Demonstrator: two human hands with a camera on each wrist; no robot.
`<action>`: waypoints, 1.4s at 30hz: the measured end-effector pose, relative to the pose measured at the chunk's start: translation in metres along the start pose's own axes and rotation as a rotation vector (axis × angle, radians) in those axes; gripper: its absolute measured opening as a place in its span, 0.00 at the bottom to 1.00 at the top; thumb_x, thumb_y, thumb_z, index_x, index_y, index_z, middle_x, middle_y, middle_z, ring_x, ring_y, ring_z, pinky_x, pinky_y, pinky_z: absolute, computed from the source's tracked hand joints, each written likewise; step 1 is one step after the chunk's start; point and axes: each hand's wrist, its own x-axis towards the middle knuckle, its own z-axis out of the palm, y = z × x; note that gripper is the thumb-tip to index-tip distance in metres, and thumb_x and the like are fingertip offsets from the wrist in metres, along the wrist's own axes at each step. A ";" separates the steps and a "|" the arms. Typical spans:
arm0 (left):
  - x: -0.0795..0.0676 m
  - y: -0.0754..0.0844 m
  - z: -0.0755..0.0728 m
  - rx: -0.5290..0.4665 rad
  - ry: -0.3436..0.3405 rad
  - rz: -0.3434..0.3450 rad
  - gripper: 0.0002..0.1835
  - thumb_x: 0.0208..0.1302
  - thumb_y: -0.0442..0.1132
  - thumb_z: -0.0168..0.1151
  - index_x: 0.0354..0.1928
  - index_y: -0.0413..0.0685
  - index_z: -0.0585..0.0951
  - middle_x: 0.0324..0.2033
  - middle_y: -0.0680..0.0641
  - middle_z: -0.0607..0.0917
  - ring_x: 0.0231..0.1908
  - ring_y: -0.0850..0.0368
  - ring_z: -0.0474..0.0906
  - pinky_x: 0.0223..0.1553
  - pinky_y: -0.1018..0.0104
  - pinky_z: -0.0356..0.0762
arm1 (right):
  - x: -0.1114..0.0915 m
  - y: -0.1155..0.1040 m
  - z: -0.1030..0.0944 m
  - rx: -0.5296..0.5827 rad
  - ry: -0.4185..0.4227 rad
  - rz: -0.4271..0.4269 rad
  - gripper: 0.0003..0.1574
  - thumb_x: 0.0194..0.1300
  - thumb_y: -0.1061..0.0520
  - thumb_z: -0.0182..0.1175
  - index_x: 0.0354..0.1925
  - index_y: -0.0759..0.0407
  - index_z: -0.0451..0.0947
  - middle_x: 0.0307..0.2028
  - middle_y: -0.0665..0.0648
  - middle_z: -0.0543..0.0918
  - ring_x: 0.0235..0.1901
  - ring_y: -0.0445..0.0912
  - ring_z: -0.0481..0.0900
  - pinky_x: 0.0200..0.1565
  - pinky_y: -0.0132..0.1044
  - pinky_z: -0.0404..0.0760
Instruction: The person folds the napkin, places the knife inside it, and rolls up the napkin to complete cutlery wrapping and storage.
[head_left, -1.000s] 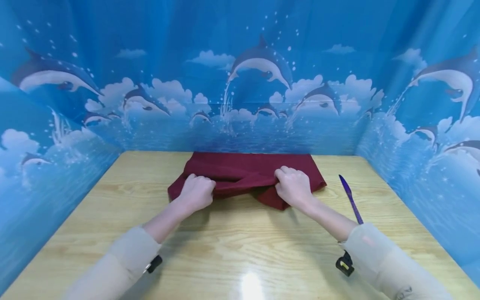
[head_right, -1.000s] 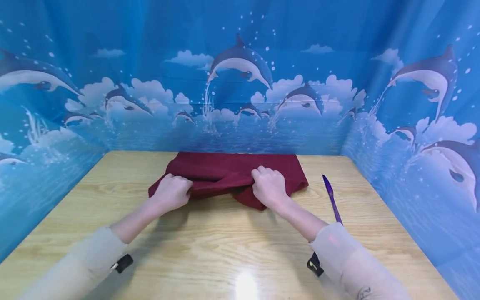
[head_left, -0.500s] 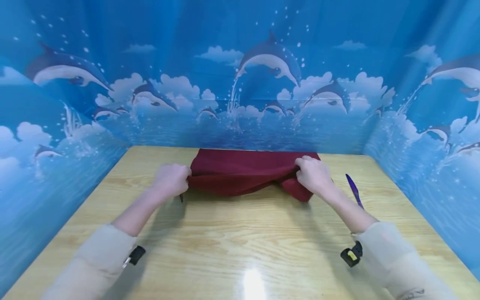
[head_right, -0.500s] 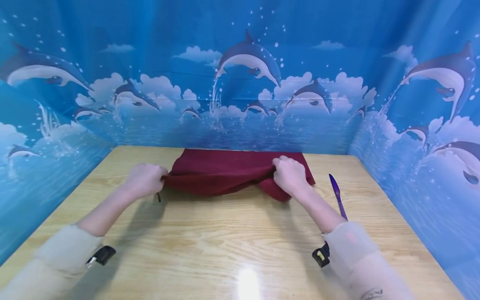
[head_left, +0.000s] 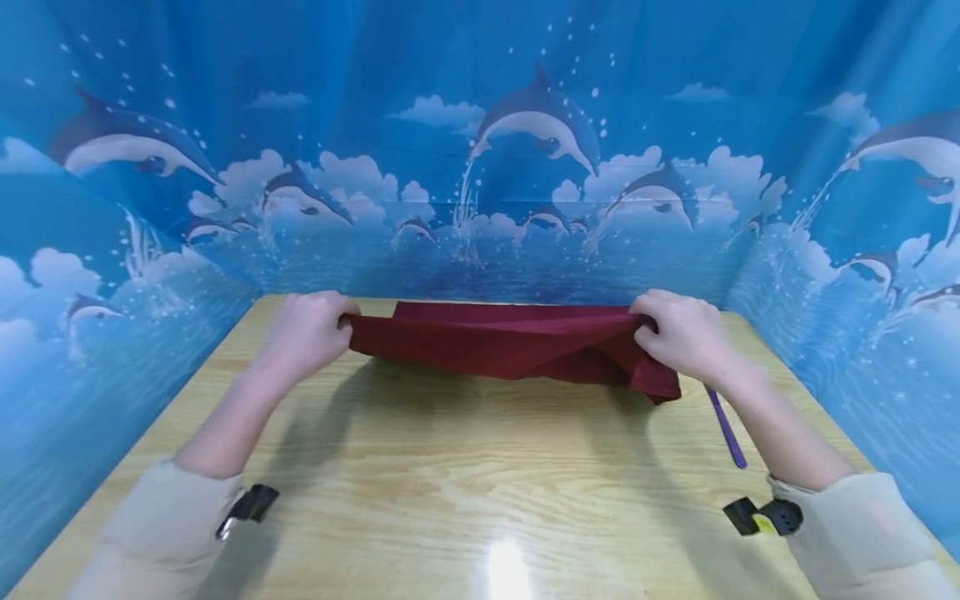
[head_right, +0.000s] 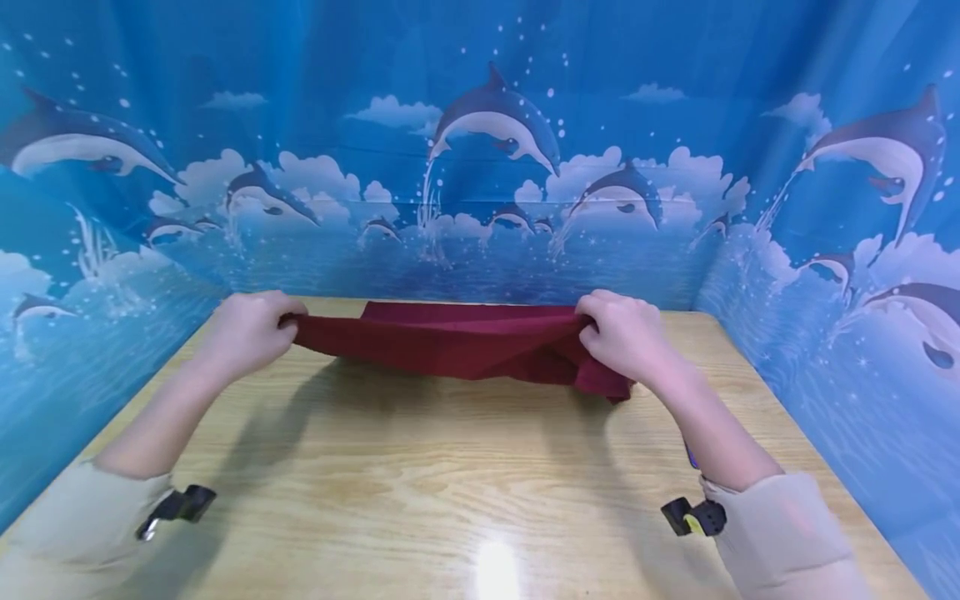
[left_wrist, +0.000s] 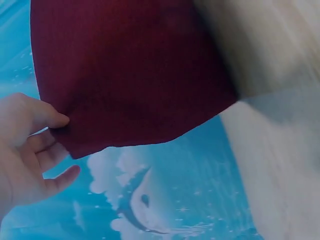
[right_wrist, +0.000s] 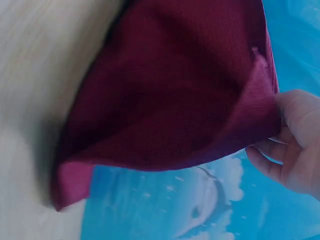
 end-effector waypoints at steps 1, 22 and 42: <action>0.000 0.002 -0.003 -0.015 0.018 0.000 0.11 0.53 0.25 0.51 0.32 0.37 0.84 0.28 0.40 0.83 0.27 0.47 0.79 0.28 0.54 0.75 | -0.003 0.000 -0.005 0.004 0.002 -0.008 0.12 0.52 0.67 0.54 0.36 0.59 0.79 0.34 0.56 0.80 0.25 0.48 0.73 0.26 0.44 0.70; -0.012 0.031 0.052 -0.056 -0.604 0.089 0.12 0.56 0.26 0.52 0.19 0.48 0.77 0.17 0.56 0.69 0.20 0.62 0.60 0.22 0.67 0.59 | -0.036 0.014 0.052 0.077 -0.495 -0.190 0.12 0.48 0.70 0.59 0.27 0.54 0.78 0.25 0.44 0.75 0.26 0.41 0.73 0.28 0.38 0.72; -0.017 0.014 0.110 0.023 -0.675 0.180 0.13 0.51 0.24 0.54 0.18 0.49 0.73 0.22 0.53 0.70 0.24 0.58 0.64 0.27 0.64 0.65 | -0.055 0.004 0.110 -0.006 -0.522 -0.218 0.25 0.53 0.63 0.63 0.52 0.62 0.75 0.49 0.60 0.75 0.47 0.55 0.74 0.43 0.48 0.76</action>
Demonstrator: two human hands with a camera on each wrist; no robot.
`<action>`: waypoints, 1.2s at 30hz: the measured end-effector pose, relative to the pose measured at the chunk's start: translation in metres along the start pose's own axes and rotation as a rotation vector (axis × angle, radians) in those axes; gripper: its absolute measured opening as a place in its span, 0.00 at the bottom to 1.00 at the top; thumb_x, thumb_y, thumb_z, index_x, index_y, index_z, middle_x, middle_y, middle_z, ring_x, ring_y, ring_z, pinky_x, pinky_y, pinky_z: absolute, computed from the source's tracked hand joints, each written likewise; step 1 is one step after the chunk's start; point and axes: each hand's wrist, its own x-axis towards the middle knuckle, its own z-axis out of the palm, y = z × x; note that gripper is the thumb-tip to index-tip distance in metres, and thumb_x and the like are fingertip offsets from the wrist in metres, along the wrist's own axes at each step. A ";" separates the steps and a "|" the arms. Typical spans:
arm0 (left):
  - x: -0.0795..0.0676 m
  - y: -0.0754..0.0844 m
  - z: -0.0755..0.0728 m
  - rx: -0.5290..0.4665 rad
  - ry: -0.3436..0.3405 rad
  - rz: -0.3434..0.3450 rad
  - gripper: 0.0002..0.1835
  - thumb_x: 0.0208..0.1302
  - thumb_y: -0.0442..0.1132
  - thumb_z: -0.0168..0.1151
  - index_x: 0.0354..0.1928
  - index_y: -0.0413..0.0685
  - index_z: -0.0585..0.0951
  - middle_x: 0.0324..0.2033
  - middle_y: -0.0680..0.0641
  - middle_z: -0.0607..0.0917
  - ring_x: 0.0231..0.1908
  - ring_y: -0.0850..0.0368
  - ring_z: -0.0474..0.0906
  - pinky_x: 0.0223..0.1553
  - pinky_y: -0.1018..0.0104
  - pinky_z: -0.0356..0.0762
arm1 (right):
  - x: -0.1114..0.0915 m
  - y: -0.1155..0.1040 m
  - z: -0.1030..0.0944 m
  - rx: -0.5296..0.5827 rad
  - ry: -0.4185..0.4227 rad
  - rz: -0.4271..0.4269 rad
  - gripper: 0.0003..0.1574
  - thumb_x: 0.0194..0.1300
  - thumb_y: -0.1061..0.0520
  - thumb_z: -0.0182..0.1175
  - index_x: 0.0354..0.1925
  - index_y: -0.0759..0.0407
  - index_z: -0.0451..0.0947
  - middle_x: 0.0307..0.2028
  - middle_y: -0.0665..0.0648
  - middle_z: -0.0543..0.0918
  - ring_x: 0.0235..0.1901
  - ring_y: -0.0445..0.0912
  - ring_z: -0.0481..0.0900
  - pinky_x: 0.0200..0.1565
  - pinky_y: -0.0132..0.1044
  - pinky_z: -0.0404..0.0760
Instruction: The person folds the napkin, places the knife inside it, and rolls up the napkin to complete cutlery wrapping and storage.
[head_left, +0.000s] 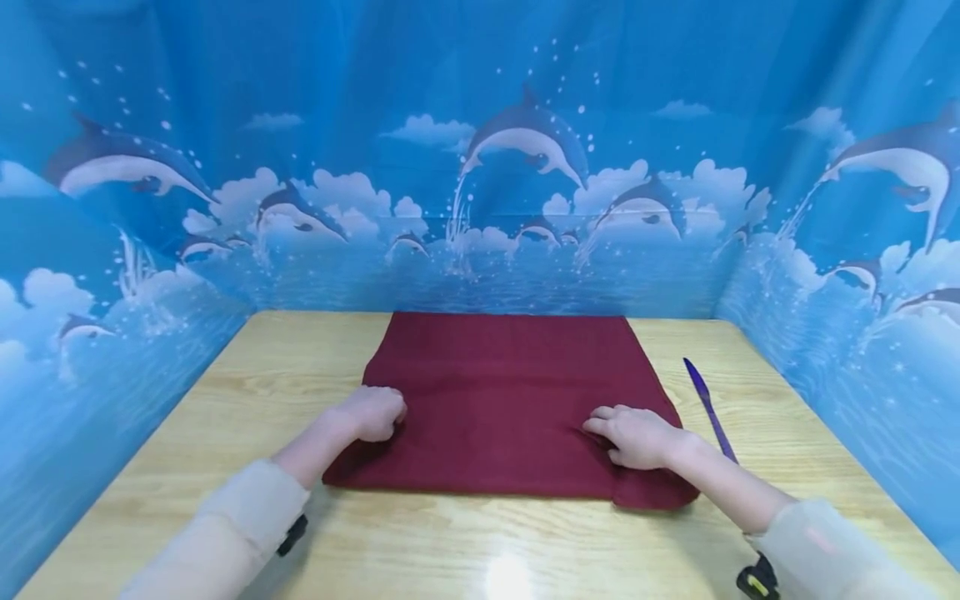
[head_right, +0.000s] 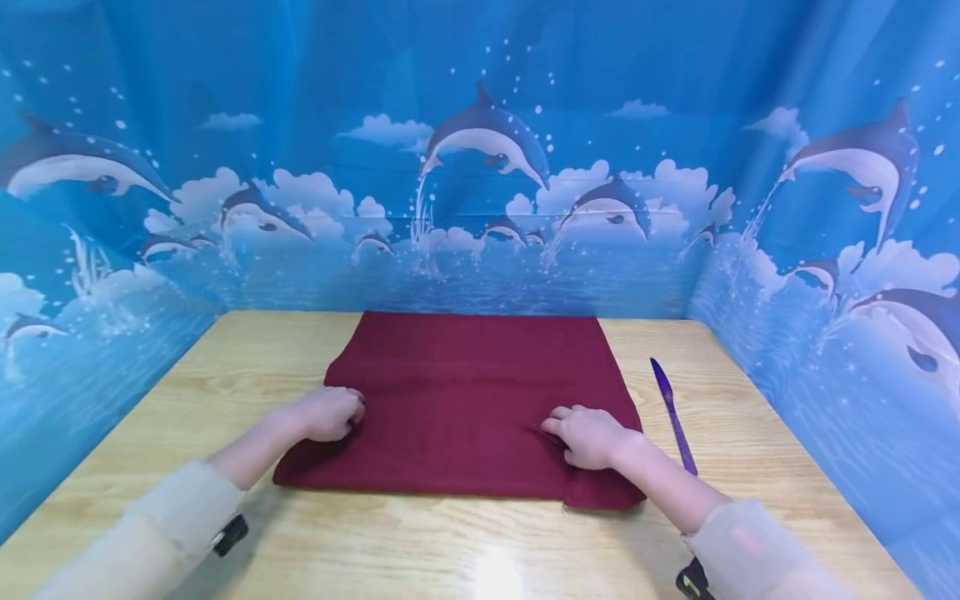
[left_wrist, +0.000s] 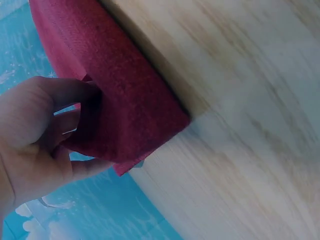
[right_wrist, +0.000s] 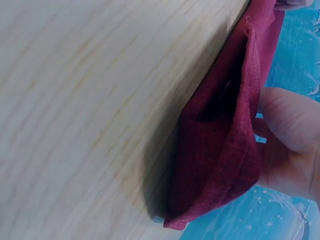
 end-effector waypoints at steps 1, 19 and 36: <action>0.001 -0.001 0.000 0.002 0.001 -0.001 0.13 0.51 0.24 0.54 0.18 0.49 0.72 0.22 0.53 0.70 0.24 0.58 0.64 0.27 0.63 0.65 | 0.001 0.000 0.000 0.002 0.000 0.004 0.25 0.53 0.63 0.63 0.52 0.62 0.75 0.49 0.60 0.75 0.47 0.56 0.74 0.43 0.48 0.76; -0.025 -0.016 -0.035 -0.286 -0.033 0.036 0.05 0.60 0.29 0.56 0.30 0.42 0.80 0.25 0.53 0.78 0.27 0.60 0.70 0.31 0.64 0.71 | -0.001 -0.016 -0.003 -0.137 0.361 0.345 0.10 0.45 0.64 0.58 0.17 0.56 0.66 0.16 0.53 0.70 0.17 0.50 0.74 0.14 0.42 0.67; -0.050 -0.013 -0.050 -0.269 -0.024 0.008 0.06 0.61 0.31 0.58 0.38 0.43 0.81 0.34 0.50 0.81 0.37 0.55 0.77 0.39 0.60 0.76 | -0.001 -0.020 -0.006 -0.268 0.649 0.168 0.19 0.44 0.55 0.71 0.18 0.56 0.67 0.15 0.52 0.70 0.16 0.50 0.73 0.14 0.37 0.65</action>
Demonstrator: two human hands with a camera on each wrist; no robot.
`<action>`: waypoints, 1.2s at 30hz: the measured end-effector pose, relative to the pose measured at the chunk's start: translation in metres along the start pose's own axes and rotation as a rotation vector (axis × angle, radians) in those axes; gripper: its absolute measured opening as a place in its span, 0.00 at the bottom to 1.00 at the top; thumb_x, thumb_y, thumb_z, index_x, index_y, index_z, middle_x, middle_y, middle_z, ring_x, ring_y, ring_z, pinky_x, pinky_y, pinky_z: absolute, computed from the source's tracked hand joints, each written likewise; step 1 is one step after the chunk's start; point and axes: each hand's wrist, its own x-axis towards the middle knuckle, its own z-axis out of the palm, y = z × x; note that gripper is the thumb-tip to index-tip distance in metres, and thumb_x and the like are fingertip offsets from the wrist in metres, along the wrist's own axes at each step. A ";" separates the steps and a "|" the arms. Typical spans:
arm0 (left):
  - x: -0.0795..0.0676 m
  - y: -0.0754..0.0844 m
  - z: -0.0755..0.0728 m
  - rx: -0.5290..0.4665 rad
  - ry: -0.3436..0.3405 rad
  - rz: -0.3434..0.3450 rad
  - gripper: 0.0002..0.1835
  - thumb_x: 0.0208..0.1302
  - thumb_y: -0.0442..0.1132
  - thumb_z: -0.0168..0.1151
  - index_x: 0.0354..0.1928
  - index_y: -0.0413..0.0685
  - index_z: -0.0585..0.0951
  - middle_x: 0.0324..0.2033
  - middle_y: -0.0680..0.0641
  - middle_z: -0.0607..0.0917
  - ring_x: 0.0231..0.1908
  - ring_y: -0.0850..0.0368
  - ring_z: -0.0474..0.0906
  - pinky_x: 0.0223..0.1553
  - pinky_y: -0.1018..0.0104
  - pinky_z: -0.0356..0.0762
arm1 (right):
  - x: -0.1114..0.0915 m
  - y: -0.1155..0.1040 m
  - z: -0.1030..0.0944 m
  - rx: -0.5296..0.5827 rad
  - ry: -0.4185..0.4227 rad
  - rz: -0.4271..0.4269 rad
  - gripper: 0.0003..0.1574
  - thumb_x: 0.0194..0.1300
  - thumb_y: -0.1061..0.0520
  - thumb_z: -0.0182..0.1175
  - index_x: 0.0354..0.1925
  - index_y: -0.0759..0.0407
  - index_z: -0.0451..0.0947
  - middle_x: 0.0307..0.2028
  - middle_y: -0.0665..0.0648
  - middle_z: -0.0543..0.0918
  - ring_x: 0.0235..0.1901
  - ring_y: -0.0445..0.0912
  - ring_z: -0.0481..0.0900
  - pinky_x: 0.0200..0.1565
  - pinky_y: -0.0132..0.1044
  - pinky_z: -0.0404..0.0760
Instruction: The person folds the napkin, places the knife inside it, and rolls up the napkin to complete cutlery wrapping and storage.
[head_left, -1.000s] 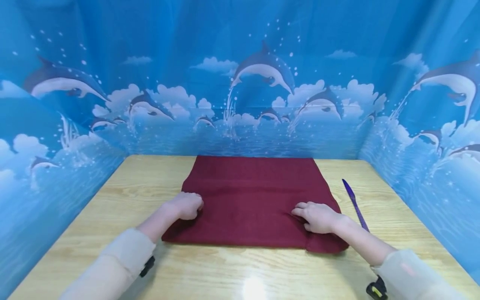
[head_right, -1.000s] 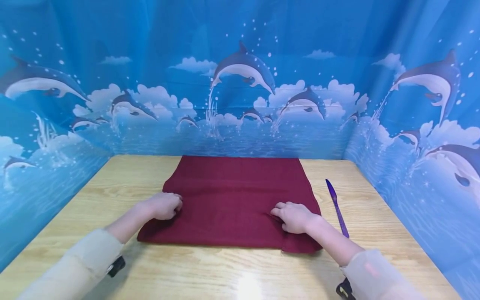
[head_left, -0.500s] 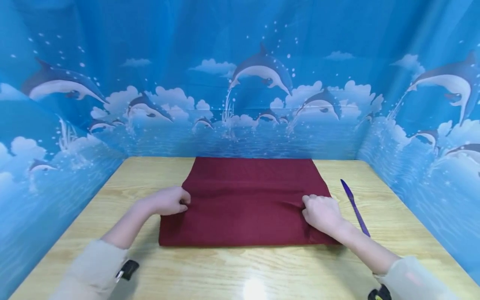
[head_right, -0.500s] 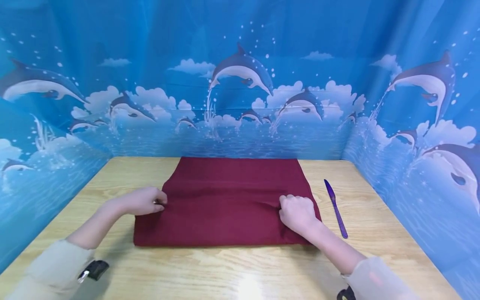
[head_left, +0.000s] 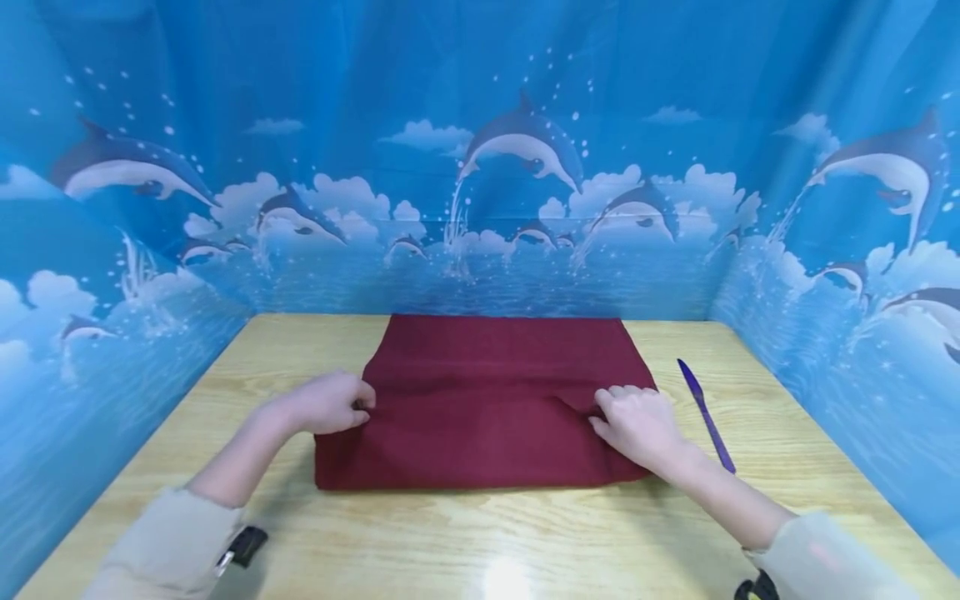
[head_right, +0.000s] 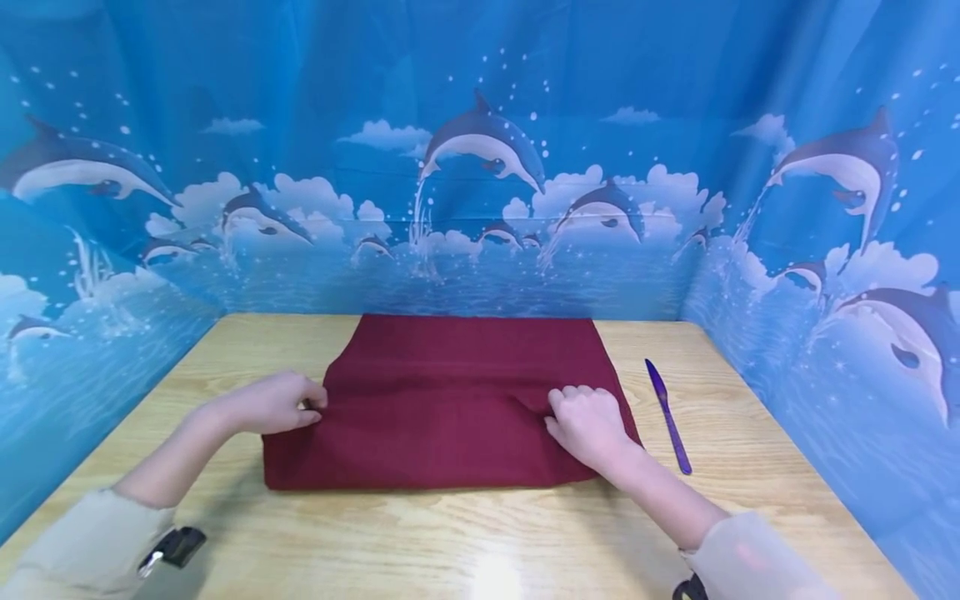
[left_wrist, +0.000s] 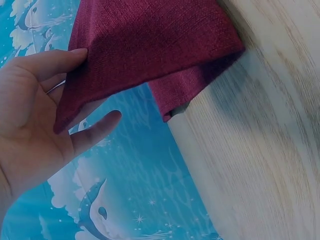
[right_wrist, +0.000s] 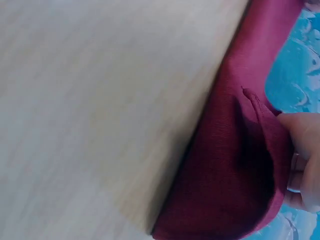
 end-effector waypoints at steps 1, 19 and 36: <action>0.000 0.000 0.000 0.001 0.001 -0.001 0.05 0.61 0.31 0.58 0.38 0.43 0.81 0.34 0.50 0.81 0.37 0.55 0.77 0.38 0.60 0.76 | -0.002 -0.001 0.002 -0.030 -0.006 -0.008 0.20 0.43 0.54 0.71 0.18 0.57 0.67 0.16 0.53 0.70 0.16 0.50 0.72 0.15 0.38 0.65; 0.004 -0.006 0.008 0.010 -0.005 0.003 0.04 0.60 0.30 0.58 0.32 0.46 0.81 0.27 0.55 0.79 0.28 0.61 0.72 0.31 0.65 0.72 | -0.028 0.011 0.014 -0.081 -0.239 -0.219 0.12 0.43 0.68 0.62 0.28 0.60 0.71 0.24 0.55 0.70 0.22 0.51 0.70 0.15 0.40 0.68; -0.014 0.003 0.010 -0.150 -0.150 -0.006 0.17 0.57 0.30 0.59 0.17 0.51 0.65 0.15 0.56 0.59 0.19 0.63 0.53 0.24 0.68 0.56 | -0.016 0.037 -0.027 0.233 -0.423 -0.136 0.17 0.40 0.72 0.57 0.20 0.48 0.74 0.21 0.41 0.70 0.22 0.41 0.74 0.23 0.36 0.68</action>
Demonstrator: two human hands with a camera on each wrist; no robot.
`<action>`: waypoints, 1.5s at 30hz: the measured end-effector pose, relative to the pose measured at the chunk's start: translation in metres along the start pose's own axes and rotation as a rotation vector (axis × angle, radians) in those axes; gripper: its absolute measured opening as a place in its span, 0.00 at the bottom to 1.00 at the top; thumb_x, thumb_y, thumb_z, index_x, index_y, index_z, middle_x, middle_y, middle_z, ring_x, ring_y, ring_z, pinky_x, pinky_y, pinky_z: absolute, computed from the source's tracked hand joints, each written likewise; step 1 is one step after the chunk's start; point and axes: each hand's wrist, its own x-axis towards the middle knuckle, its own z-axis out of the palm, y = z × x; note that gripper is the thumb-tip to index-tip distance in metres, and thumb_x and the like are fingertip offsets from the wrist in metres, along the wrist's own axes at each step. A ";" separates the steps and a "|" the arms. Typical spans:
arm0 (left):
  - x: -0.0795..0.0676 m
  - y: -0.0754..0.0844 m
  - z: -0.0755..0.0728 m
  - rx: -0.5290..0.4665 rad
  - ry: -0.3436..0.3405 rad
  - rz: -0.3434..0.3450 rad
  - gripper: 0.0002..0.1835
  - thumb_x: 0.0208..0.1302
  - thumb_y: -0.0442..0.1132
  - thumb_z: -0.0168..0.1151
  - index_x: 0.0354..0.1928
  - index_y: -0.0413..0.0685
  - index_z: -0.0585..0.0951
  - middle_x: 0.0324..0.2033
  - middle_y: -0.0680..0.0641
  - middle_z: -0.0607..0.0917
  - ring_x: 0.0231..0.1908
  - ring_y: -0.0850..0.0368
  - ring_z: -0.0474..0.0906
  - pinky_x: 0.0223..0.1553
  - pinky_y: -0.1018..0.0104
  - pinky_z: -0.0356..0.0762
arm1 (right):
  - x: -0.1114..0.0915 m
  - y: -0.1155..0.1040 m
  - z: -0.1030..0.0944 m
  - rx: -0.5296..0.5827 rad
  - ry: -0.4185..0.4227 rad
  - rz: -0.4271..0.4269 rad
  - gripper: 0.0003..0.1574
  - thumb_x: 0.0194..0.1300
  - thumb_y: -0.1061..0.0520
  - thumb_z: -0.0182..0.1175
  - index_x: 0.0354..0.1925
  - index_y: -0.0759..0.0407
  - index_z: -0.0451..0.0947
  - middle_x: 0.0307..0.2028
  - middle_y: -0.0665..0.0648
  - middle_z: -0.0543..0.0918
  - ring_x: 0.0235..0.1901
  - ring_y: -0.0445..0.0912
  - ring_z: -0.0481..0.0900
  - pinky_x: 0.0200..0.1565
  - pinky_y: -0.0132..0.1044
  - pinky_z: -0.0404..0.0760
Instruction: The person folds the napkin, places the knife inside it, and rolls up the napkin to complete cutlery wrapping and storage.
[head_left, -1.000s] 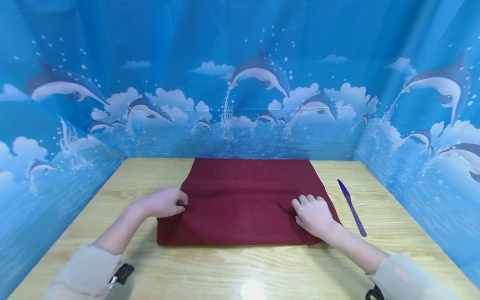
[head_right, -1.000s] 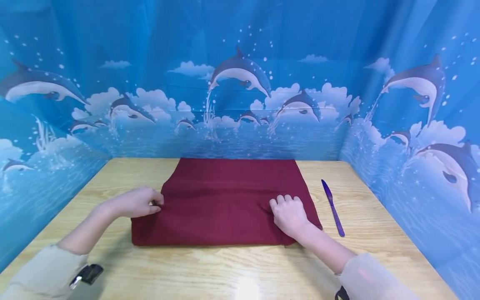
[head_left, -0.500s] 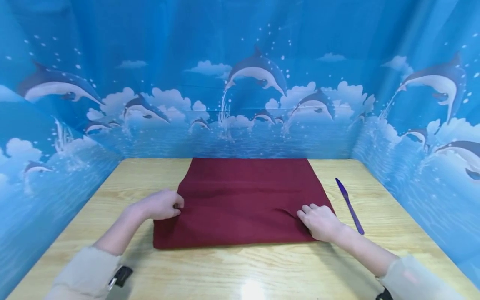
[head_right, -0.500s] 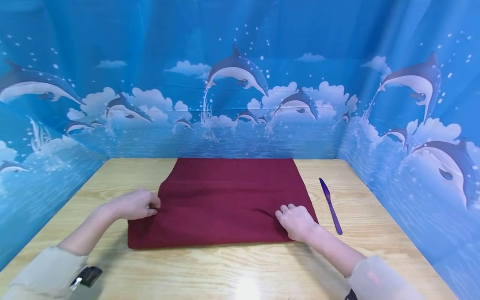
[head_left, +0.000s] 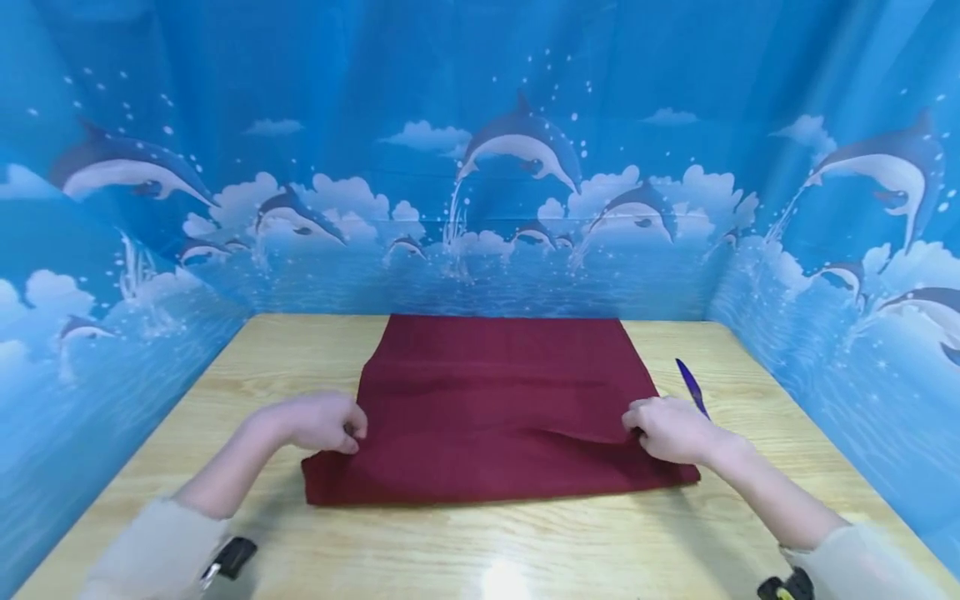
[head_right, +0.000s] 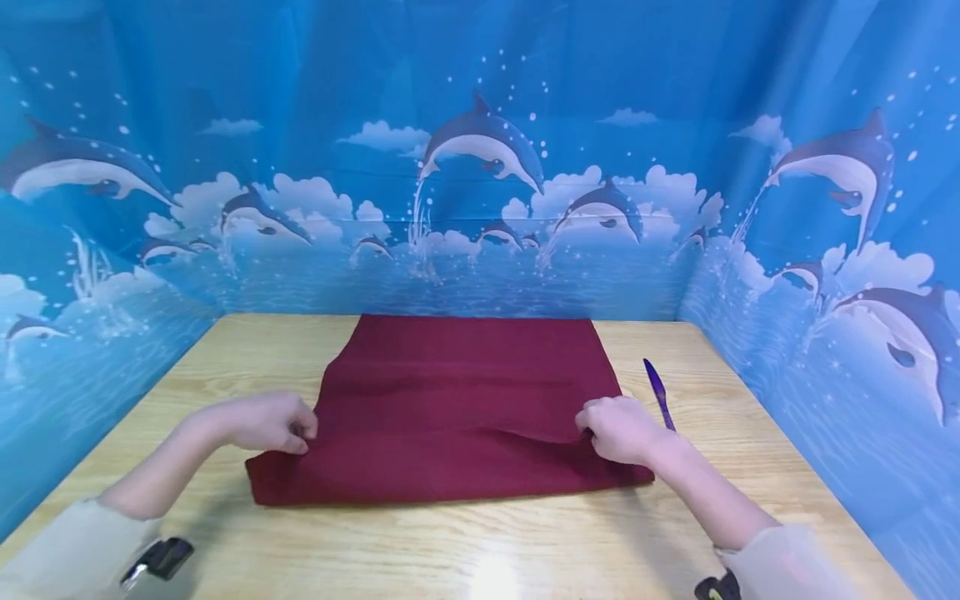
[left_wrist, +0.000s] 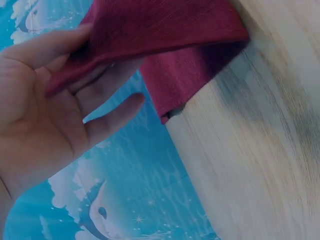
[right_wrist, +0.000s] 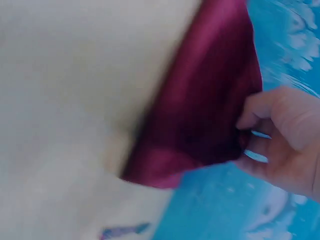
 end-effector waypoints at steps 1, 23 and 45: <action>-0.002 0.003 0.000 -0.014 -0.022 0.014 0.19 0.56 0.30 0.59 0.16 0.52 0.62 0.14 0.57 0.57 0.18 0.63 0.51 0.24 0.68 0.55 | -0.003 0.000 -0.008 0.034 -0.029 -0.006 0.18 0.40 0.72 0.56 0.19 0.48 0.74 0.21 0.40 0.70 0.22 0.38 0.71 0.22 0.34 0.67; -0.029 0.043 0.049 0.001 -0.177 -0.008 0.08 0.41 0.29 0.63 0.18 0.52 0.79 0.20 0.62 0.73 0.24 0.69 0.67 0.28 0.72 0.69 | -0.044 -0.019 -0.018 0.255 -0.372 0.018 0.24 0.30 0.77 0.42 0.09 0.47 0.51 0.14 0.40 0.43 0.18 0.36 0.41 0.18 0.30 0.43; 0.033 0.035 0.043 0.268 0.172 0.142 0.06 0.61 0.43 0.60 0.28 0.52 0.81 0.22 0.58 0.75 0.23 0.65 0.70 0.27 0.68 0.69 | -0.062 -0.023 -0.001 0.186 -0.437 0.080 0.18 0.32 0.66 0.62 0.15 0.45 0.67 0.15 0.38 0.61 0.17 0.34 0.58 0.18 0.32 0.60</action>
